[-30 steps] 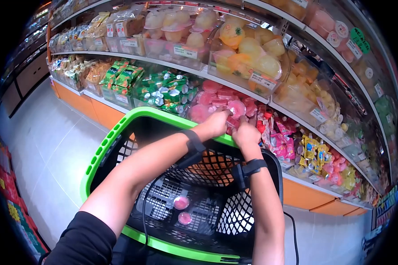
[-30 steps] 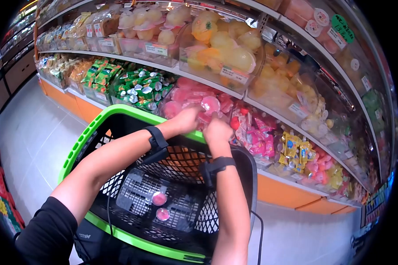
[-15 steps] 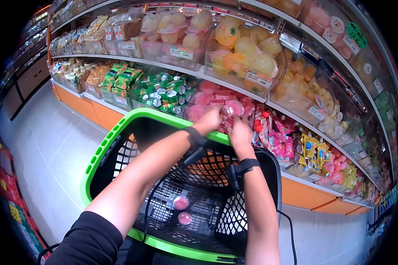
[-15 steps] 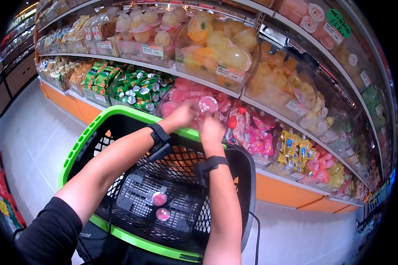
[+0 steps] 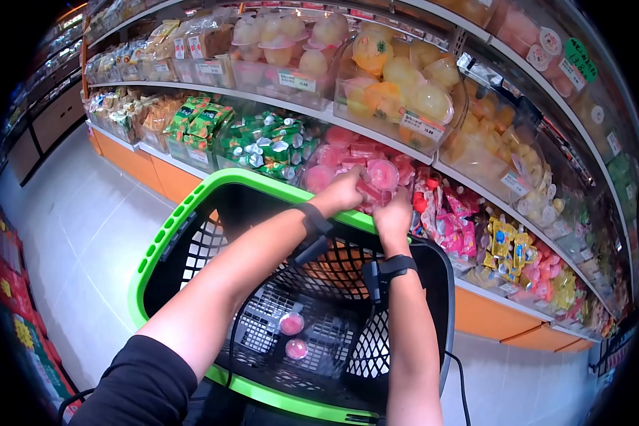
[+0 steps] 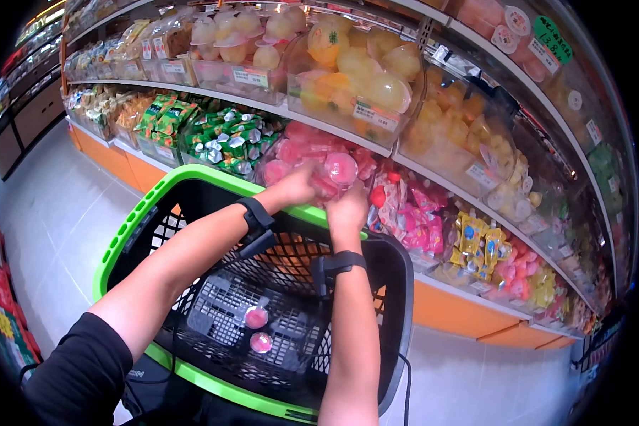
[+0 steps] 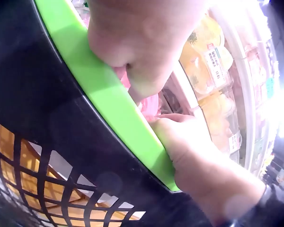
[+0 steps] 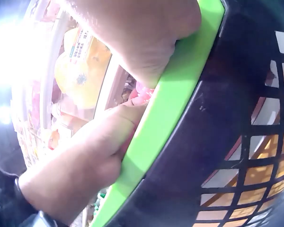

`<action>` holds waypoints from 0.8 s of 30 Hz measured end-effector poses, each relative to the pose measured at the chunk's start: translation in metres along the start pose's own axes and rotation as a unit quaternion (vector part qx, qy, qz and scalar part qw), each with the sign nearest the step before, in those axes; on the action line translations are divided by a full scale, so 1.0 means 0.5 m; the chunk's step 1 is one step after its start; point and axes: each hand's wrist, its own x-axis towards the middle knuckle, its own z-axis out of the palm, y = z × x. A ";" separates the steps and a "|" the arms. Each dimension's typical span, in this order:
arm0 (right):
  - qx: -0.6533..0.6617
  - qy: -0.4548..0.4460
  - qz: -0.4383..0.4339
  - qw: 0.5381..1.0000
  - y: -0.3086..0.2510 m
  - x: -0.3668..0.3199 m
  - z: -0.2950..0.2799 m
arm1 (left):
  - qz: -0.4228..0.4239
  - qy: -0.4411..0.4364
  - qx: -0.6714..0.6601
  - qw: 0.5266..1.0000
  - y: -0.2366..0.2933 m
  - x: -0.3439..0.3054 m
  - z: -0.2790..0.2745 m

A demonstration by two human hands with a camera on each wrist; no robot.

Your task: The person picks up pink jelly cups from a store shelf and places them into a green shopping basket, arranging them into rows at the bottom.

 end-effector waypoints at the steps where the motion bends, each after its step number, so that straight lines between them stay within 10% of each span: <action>1: -0.010 0.019 -0.004 1.000 -0.005 0.001 0.002 | 0.003 0.005 -0.012 1.000 0.001 0.001 -0.003; 17: -0.132 -0.032 0.088 0.987 -0.073 0.003 -0.086 | 0.035 0.099 0.129 0.986 0.037 -0.035 0.002; 24: -0.071 0.096 0.013 0.993 -0.081 0.005 -0.124 | 0.081 0.038 0.263 0.961 0.050 -0.038 0.008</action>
